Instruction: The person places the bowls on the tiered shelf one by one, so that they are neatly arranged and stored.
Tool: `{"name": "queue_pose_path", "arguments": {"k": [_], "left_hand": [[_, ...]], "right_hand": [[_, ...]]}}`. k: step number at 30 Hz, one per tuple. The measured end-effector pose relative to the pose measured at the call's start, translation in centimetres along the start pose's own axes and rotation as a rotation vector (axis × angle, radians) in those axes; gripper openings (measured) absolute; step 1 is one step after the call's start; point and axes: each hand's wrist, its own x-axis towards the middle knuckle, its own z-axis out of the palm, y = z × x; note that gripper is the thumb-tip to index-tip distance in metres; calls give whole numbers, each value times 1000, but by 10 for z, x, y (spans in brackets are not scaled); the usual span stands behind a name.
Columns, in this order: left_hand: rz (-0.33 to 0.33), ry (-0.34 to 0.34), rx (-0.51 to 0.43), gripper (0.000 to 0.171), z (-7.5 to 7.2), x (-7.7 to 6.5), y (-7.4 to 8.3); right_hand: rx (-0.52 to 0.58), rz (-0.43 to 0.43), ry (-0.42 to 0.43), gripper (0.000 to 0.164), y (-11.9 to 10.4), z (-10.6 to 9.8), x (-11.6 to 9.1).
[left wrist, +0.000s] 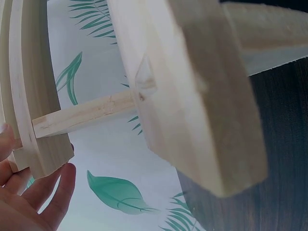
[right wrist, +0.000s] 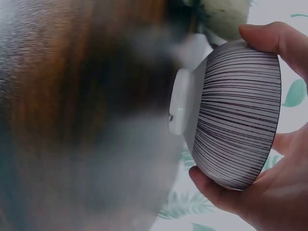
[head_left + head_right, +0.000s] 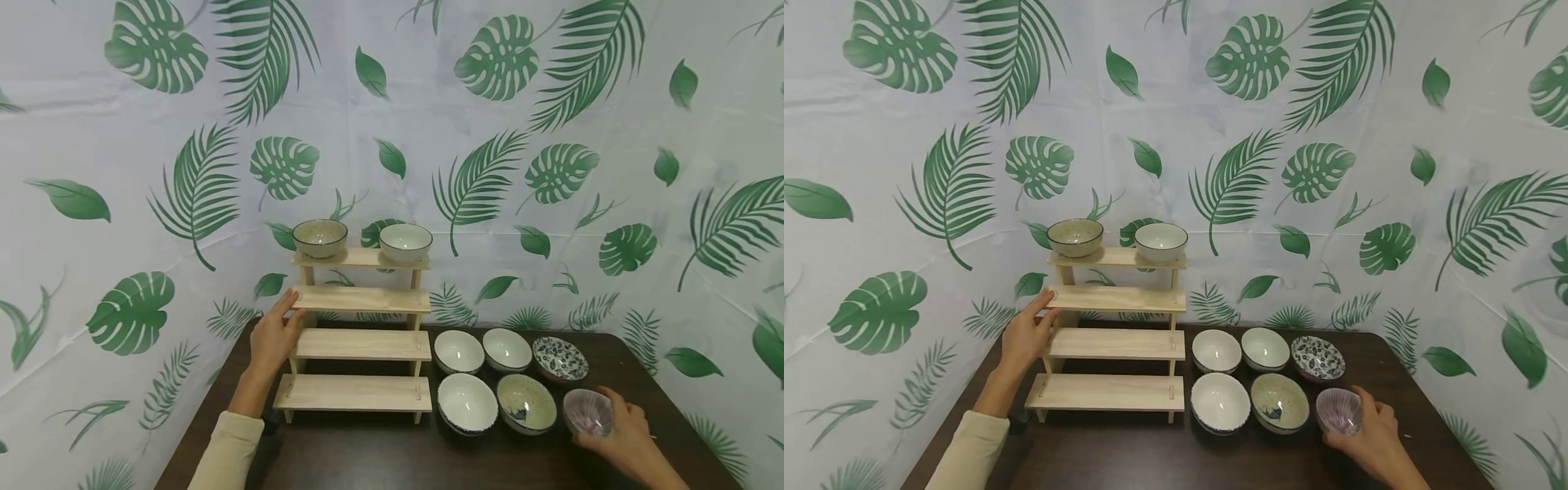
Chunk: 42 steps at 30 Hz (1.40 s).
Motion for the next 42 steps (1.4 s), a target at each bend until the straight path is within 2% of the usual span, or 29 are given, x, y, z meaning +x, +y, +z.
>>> {"name": "queue_pose_path", "arguments": {"k": [6,12,20,28,35,42], "left_hand": [[10,17,-9,52,-1,0,1],[11,27,-15,52,0,-2,2],[10,48,-6,52,0,-2,0],[-18,4,-17,53,0,-1,1],[-21,5,-13,52,0,-2,1],[-8,9,-14,53,0,1,0]], "right_hand": [[7,-114,149,114,-16,-14,-14],[19,-173,223,111,-39,-25,-24],[48,-198,202,110,-66,-30,-32],[50,-231,217,110,-89,-34,-42],[43,-251,210,113,-112,-39,-48],[70,-331,273,110,-130,-37,-55]]}}
